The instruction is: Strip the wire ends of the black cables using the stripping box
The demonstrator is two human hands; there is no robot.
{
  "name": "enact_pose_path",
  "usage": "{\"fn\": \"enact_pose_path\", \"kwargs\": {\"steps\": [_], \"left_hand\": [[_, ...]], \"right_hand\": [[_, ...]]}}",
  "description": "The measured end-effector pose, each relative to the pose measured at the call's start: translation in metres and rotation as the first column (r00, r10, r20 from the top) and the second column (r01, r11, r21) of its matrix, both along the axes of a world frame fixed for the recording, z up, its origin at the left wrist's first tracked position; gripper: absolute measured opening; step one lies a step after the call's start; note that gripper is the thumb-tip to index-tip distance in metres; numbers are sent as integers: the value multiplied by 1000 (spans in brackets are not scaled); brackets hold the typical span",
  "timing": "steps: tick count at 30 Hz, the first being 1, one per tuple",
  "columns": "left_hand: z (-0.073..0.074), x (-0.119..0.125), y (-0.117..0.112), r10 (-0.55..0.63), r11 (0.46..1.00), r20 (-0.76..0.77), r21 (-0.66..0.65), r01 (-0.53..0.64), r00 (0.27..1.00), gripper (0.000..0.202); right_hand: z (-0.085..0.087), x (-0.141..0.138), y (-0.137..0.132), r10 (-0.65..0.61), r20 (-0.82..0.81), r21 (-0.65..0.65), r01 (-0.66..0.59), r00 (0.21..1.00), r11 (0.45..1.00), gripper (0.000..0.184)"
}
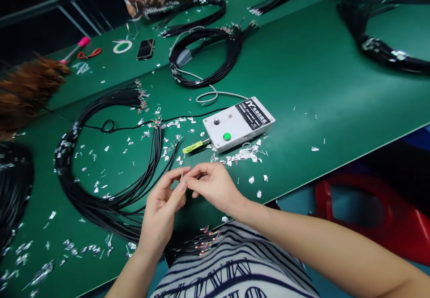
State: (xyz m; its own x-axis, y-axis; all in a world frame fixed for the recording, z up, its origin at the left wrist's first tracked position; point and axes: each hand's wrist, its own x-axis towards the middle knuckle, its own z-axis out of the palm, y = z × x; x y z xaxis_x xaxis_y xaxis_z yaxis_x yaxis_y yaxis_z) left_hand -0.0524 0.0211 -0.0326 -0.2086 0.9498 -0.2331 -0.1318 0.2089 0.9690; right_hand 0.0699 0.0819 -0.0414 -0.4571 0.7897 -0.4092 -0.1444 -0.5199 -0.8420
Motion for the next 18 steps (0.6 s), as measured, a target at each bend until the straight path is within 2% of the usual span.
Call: {"fn": "enact_pose_path", "kwargs": {"steps": [3,6,8,11,13,16,18], "left_hand": [[-5,4,3,93,995,39,23,-94,995,18],[-12,7,4,211,977,90,-4,-212,973,18],[-14,7,4,248,969,53,-4,-248,967,20],[-14,6,1,214,977,-108,38,-212,971,20],[-11,5,0,154,988,-183,37,-149,971,19],[-6,4,1,85,996,-160,26,-82,983,17],[-4,5,3,38,999,-116,26,-35,993,27]], "right_hand": [[1,2,-1,-1,32,-17,1,999,1000,23],[0,5,-1,21,56,2,-21,998,1000,28],[-1,7,0,26,82,38,-29,996,999,31],[-4,11,0,24,171,172,-54,985,984,26],[-5,14,0,16,244,291,-89,970,953,20],[-6,16,0,20,279,372,-127,960,920,16],[-7,16,0,17,266,378,-121,964,918,13]]}}
